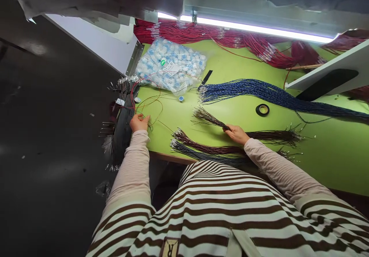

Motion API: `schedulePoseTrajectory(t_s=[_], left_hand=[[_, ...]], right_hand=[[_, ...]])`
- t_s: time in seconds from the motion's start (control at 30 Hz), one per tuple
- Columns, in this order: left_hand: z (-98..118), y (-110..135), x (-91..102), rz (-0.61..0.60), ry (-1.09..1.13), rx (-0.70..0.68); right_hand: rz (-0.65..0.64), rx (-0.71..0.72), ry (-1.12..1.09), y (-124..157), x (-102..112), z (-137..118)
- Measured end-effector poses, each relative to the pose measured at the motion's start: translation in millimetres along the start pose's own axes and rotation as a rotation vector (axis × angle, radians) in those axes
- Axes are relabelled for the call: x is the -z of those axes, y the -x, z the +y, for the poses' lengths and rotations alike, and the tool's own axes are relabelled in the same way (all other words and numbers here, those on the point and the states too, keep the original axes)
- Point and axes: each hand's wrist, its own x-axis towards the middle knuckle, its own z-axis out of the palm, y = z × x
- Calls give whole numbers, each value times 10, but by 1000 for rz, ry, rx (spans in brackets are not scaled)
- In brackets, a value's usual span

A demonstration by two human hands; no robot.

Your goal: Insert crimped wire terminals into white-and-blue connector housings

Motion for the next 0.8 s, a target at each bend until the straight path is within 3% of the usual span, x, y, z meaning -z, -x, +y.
schedulePoseTrajectory(t_s=[0.2, 0.4, 0.47, 0.53, 0.6, 0.7, 0.8], left_hand=[[146, 318, 72, -53, -382, -518], [9, 165, 174, 34, -316, -135], [47, 120, 165, 114, -306, -224], [134, 153, 122, 112, -370, -452], [214, 248, 68, -37, -479, -706], [233, 412, 12, -367, -577, -984], [144, 505, -12, -474, -587, -1111]], right_hand=[[2, -44, 61, -36, -7, -12], [20, -94, 208, -156, -60, -55], [16, -87, 252, -189, -78, -88], [18, -76, 281, -210, -87, -115], [27, -62, 297, -213, -86, -123], [68, 0, 324, -181, -80, -97], [159, 79, 369, -113, -89, -75]])
